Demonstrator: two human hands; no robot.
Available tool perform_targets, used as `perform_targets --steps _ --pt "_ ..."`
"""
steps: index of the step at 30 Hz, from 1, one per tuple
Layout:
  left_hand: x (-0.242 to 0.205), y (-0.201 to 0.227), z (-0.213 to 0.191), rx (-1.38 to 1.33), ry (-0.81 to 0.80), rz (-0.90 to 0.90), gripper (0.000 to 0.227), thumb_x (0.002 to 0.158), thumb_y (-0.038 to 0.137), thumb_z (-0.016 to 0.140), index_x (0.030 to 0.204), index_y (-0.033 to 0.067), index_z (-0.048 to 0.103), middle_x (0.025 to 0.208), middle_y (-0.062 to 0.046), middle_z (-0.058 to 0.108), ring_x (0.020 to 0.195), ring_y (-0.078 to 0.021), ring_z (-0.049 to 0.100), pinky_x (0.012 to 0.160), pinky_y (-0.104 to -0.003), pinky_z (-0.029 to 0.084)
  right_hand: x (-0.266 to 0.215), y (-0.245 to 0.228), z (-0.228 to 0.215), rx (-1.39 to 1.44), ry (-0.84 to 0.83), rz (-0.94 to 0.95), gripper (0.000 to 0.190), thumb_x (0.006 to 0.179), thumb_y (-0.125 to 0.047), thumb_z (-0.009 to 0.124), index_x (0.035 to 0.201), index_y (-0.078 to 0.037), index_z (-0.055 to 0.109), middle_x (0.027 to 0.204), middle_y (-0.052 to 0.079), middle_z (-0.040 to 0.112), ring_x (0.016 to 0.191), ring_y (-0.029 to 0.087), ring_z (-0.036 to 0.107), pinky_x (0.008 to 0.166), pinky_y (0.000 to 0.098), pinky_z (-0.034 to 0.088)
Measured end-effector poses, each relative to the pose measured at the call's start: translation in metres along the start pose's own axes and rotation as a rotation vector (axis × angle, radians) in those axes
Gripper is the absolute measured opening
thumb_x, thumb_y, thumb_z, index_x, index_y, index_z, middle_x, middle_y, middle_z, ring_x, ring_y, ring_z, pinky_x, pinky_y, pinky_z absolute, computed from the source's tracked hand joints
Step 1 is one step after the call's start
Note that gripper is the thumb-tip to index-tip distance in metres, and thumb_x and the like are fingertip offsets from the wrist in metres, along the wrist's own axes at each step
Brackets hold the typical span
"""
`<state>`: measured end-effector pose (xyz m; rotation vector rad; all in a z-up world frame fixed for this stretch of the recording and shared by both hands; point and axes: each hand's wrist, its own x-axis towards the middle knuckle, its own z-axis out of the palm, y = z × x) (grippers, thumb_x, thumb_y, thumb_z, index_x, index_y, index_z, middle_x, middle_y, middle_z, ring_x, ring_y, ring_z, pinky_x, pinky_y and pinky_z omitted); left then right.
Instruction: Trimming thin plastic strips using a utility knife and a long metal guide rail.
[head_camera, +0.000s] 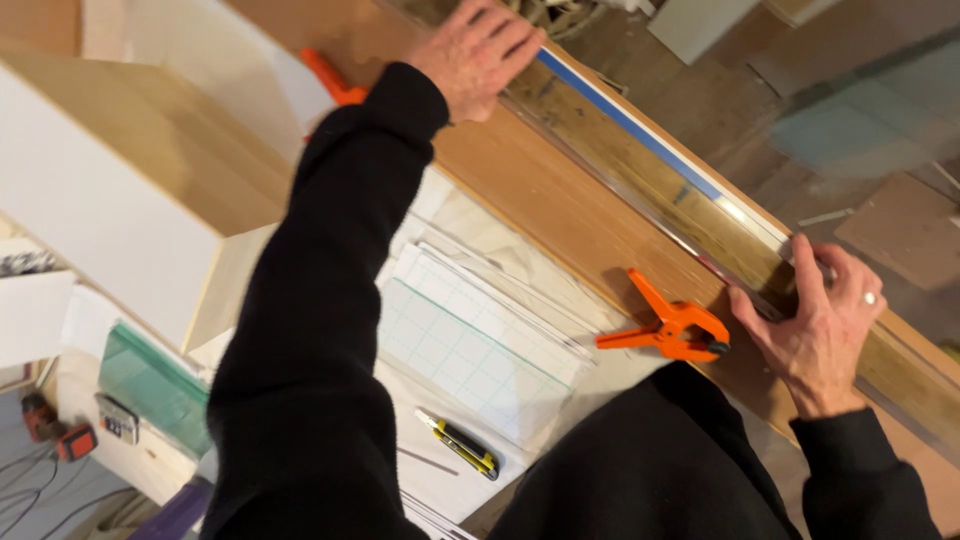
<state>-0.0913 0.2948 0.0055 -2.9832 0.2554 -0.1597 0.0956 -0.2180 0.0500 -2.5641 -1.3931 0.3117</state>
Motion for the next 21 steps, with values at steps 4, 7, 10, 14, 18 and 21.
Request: perform_targets --steps 4,7,10,14,18,21 --pt "0.02 -0.006 -0.021 0.067 -0.185 0.07 0.082 0.068 0.024 0.078 0.145 0.0026 0.057 0.133 -0.009 0.058 0.129 -0.0278 0.053 0.112 -0.042 0.041 0.007 0.002 -0.008 0.07 -0.013 0.01 0.079 0.092 -0.053 0.084 0.148 -0.003 0.059 0.133 0.014 0.053 0.128 0.03 0.049 0.11 0.0474 0.036" --pt "0.02 -0.008 -0.018 0.096 -0.226 0.09 0.085 0.063 0.023 0.078 0.142 0.0025 0.056 0.132 -0.009 0.058 0.126 -0.027 0.053 0.107 -0.04 0.045 0.01 0.003 -0.008 0.076 -0.022 0.005 0.078 0.09 -0.052 0.085 0.146 -0.004 0.06 0.132 0.013 0.054 0.125 0.03 0.049 0.109 0.0471 0.036" --pt "0.02 -0.008 -0.011 0.106 -0.245 0.105 0.082 0.068 0.021 0.078 0.144 0.0008 0.055 0.132 -0.009 0.058 0.124 -0.0266 0.055 0.105 -0.04 0.047 0.009 0.004 -0.009 0.081 -0.022 0.015 0.074 0.091 -0.05 0.086 0.144 -0.005 0.06 0.131 0.012 0.055 0.121 0.029 0.049 0.109 0.0462 0.037" --pt "0.021 -0.01 -0.008 0.113 -0.229 0.101 0.08 0.07 0.019 0.077 0.145 0.0014 0.055 0.129 -0.009 0.059 0.122 -0.0251 0.056 0.105 -0.04 0.048 0.009 0.005 -0.006 0.11 -0.007 0.028 0.073 0.091 -0.047 0.087 0.147 -0.006 0.062 0.13 0.012 0.056 0.119 0.028 0.05 0.108 0.0458 0.037" --pt "0.021 -0.01 0.002 0.171 -0.222 0.12 0.077 0.072 0.019 0.077 0.143 0.0013 0.056 0.127 -0.009 0.059 0.119 -0.0249 0.057 0.103 -0.04 0.048 0.009 0.008 -0.003 0.114 -0.004 0.025 0.072 0.093 -0.046 0.086 0.145 -0.005 0.061 0.13 0.012 0.057 0.119 0.028 0.05 0.109 0.0457 0.038" --pt "0.027 -0.007 0.006 0.184 -0.181 0.122 0.074 0.077 0.019 0.077 0.146 0.0013 0.055 0.127 -0.008 0.058 0.12 -0.0254 0.056 0.108 -0.039 0.046 0.0 0.013 -0.005 0.099 -0.003 0.018 0.071 0.094 -0.047 0.086 0.144 -0.005 0.06 0.13 0.012 0.057 0.12 0.029 0.05 0.11 0.0455 0.038"
